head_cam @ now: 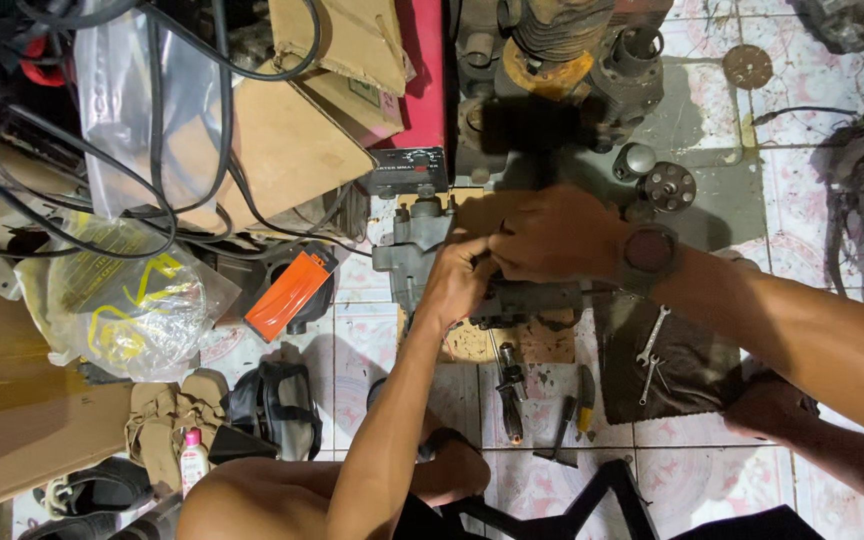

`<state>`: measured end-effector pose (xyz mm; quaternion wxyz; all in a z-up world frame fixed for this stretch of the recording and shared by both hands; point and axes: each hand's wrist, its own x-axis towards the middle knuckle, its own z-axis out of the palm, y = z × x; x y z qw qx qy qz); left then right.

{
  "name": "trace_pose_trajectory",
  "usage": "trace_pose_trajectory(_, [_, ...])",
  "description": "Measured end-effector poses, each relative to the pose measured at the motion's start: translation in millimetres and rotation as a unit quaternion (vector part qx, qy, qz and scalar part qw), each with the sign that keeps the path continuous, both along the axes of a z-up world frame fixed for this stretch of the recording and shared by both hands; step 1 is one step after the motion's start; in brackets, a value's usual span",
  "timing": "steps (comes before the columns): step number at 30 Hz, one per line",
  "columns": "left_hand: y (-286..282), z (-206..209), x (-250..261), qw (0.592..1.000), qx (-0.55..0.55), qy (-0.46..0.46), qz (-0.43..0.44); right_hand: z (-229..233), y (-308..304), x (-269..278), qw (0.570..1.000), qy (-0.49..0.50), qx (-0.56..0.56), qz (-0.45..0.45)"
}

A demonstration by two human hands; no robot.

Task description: The person works on a small engine placed on a wooden board, using a screwdriver to tighten or loosen screws and a wrench to adjust components. They also handle a small yellow bottle, applying its contents to the engine parts.

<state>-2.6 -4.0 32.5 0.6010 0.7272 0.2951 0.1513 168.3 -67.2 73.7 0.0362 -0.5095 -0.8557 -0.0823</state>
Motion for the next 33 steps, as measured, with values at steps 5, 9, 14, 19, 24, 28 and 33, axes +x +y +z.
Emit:
trace_pose_trajectory(5, [-8.6,-41.3,5.7,1.0,-0.004,0.001,-0.002,-17.2,-3.1,-3.5,0.998,-0.016,0.042,-0.032])
trace_pose_trajectory(9, [-3.9,-17.4,8.4,1.0,-0.002,0.009,-0.001,-27.4,-7.6,-7.8,0.993,-0.036,0.086,-0.071])
trace_pose_trajectory(14, [-8.4,-14.1,10.8,1.0,0.017,0.0,0.003,-27.3,-4.7,-12.3,0.993,-0.017,0.02,-0.118])
trace_pose_trajectory(19, [-9.9,-30.4,8.3,1.0,0.01,0.005,0.003,-44.0,-3.1,-6.2,0.994,0.031,0.027,-0.104])
trace_pose_trajectory(24, [-4.0,-24.3,5.5,0.999,0.051,-0.003,0.0,-21.3,-0.1,-12.0,0.989,0.061,0.068,-0.117])
trace_pose_trajectory(28, [6.3,-42.2,8.4,0.995,0.096,-0.031,-0.004,-19.4,-2.9,1.0,0.987,0.096,0.044,-0.124])
trace_pose_trajectory(33, [7.4,-43.5,6.9,0.988,0.136,-0.062,-0.026,-23.5,-11.2,0.6,0.989,0.086,0.047,-0.112])
